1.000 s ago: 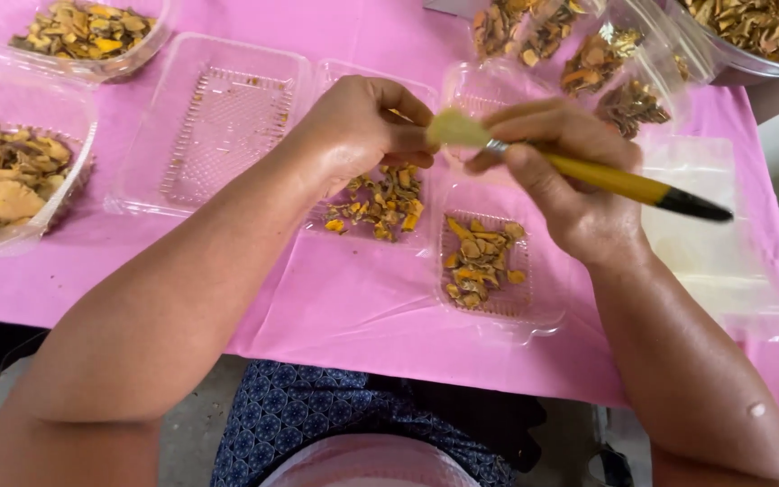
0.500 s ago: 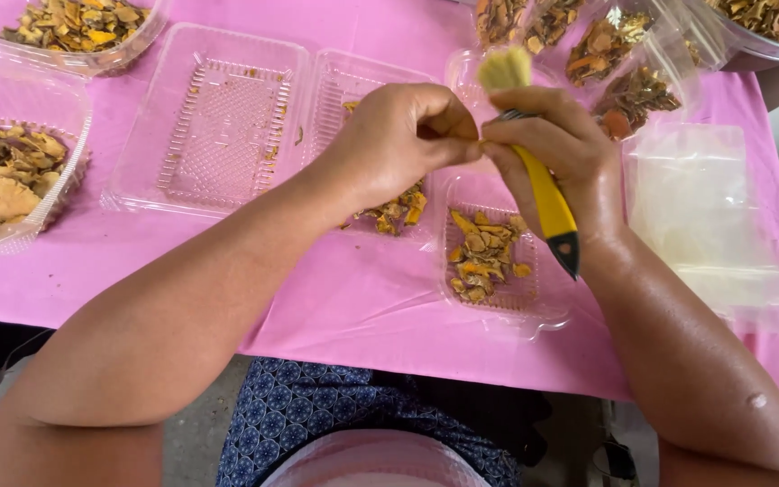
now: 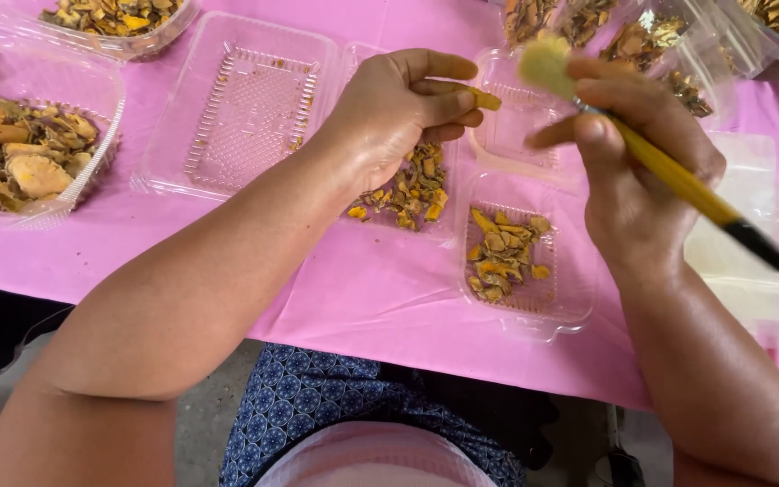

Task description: Sorting and cleaning dried turmeric pieces by hand and with a brush, then placing them into plastic containers.

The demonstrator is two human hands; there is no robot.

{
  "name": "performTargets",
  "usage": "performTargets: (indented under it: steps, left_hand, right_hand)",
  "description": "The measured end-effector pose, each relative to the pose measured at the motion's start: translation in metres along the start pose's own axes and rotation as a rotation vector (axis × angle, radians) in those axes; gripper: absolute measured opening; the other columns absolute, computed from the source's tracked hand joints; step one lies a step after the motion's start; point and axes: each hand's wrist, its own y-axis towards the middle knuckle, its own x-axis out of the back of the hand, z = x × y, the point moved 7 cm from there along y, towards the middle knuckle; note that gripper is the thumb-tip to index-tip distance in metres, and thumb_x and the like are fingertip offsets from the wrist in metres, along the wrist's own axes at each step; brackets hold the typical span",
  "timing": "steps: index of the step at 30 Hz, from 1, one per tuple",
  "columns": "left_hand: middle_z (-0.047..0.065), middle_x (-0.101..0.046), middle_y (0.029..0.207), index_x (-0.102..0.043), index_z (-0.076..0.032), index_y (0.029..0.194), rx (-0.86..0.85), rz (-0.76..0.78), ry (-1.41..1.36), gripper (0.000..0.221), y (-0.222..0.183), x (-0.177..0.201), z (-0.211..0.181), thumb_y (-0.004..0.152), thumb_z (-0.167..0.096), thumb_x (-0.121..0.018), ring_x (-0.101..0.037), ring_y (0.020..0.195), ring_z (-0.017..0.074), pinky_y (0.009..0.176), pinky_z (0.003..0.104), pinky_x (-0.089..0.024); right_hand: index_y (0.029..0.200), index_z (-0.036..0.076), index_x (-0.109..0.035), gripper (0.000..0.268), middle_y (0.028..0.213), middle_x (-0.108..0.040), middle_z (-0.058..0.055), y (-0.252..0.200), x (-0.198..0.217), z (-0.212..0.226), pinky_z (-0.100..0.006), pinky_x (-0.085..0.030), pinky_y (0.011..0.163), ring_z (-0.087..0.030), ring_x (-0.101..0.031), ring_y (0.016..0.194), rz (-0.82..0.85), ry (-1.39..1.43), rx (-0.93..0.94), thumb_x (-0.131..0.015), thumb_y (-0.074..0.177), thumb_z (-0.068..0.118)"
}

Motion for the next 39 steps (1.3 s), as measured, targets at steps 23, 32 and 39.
performTargets:
  steps: [23, 32, 39]
  left_hand:
    - [0.008, -0.08, 0.106, -0.072, -0.008, 0.114, -0.752, 0.514, 0.911, 0.021, -0.057, -0.072, -0.001, 0.093, -0.004, -0.074, -0.07, 0.076, 0.0106, 0.062, 0.022, -0.056]
    - [0.002, -0.077, 0.107, -0.079, -0.02, 0.107, -0.387, 0.53, 1.586, 0.052, -0.02, -0.037, 0.0, 0.081, 0.02, -0.057, -0.073, 0.096, 0.026, 0.088, 0.04, -0.056]
    - [-0.001, -0.06, 0.066, -0.063, -0.015, 0.066, -0.131, 0.547, 1.845, 0.025, -0.035, -0.026, 0.021, 0.081, -0.006, -0.081, -0.062, 0.066, 0.0207, 0.059, 0.041, -0.053]
  right_hand:
    - [0.12, -0.019, -0.06, 0.014, 0.118, -0.067, -0.035, 0.003, 0.036, -0.033, -0.034, -0.05, 0.075, -0.042, -0.079, 0.093, 0.003, -0.171, -0.031, -0.054, 0.129, -0.009]
    - [0.12, -0.022, -0.063, 0.01, 0.127, -0.066, -0.037, 0.001, 0.026, -0.029, -0.034, -0.053, 0.083, -0.04, -0.078, 0.095, 0.058, -0.169, -0.04, -0.056, 0.127, -0.02]
    - [0.119, -0.024, -0.062, 0.011, 0.129, -0.062, -0.039, 0.001, 0.021, -0.024, -0.034, -0.055, 0.079, -0.043, -0.077, 0.095, 0.072, -0.155, -0.046, -0.055, 0.126, -0.022]
